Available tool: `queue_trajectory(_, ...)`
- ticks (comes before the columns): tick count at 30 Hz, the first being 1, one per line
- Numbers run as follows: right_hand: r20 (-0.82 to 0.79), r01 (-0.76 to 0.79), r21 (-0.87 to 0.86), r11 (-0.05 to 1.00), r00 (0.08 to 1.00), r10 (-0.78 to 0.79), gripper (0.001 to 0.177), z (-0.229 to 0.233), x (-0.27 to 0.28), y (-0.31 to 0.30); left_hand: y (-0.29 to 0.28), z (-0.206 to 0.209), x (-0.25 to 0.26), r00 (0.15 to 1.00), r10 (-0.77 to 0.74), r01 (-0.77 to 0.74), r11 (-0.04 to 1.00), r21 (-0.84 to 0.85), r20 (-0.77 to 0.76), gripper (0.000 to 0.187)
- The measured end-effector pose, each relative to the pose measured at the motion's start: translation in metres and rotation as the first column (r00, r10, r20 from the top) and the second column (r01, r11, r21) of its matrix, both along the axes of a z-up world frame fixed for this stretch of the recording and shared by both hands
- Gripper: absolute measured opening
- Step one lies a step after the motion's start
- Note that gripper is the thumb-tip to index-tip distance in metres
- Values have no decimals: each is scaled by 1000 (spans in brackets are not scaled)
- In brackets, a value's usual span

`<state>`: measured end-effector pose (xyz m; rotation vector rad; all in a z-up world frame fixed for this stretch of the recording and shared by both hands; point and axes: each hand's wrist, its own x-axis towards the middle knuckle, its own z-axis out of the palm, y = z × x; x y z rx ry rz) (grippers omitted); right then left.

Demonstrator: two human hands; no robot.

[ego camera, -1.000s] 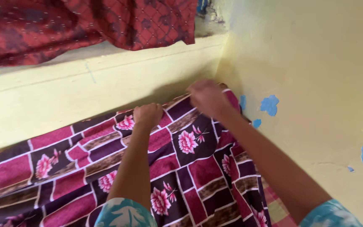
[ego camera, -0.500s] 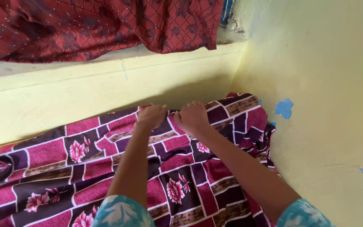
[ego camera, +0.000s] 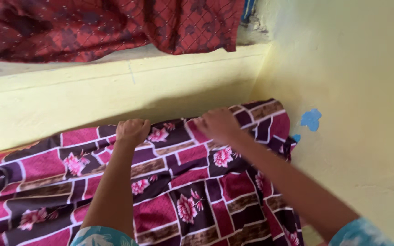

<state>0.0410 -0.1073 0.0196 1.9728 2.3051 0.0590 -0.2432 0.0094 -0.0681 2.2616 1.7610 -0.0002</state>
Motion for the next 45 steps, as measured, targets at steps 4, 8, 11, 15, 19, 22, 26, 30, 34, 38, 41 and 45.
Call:
queue_trajectory(4,228,-371,-42,928,900,371,76,26,46,19,-16,6,-2,997,-28,21,995,98,73,58)
queue_trajectory(8,486,-53,-360,931,842,236,65,77,32,31,-19,17,5,999,32,-28,994,-101,30,70)
queue_trajectory(11,454,-25,-302,953,875,167,44,81,-12,40,-25,18,3,1000,17,-16,997,-78,15,69)
queue_trajectory(15,-60,-52,-396,917,998,31,50,39,-80,45,-40,19,-3,997,7,-10,999,43,75,61)
queue_trajectory(19,-28,119,-202,972,992,-127,51,-11,-136,28,-60,37,-8,997,8,-9,1000,25,70,58)
queue_trajectory(22,-74,204,-68,977,975,-209,46,-20,-151,28,-72,46,-10,995,29,-33,999,41,96,54)
queue_trajectory(26,-99,256,-92,962,959,-265,38,-13,-157,26,-72,52,-17,990,11,-25,995,101,138,51)
queue_trajectory(30,-27,195,-124,973,979,-200,30,-16,-166,22,-53,60,-35,979,2,23,992,-121,203,44)
queue_trajectory(34,-35,206,-78,975,977,-209,25,-21,-163,19,-37,82,-76,985,-34,75,966,-246,166,57)
queue_trajectory(38,-50,191,17,982,981,-190,22,-26,-164,12,-34,99,-115,996,-59,36,954,-296,-70,82)
queue_trajectory(41,-37,187,-11,982,982,-187,23,-26,-165,13,-42,100,-126,944,-143,88,978,-192,-298,74)
queue_trajectory(45,-24,178,4,984,984,-178,22,-28,-164,14,-46,89,-135,913,-83,108,993,41,-400,48)
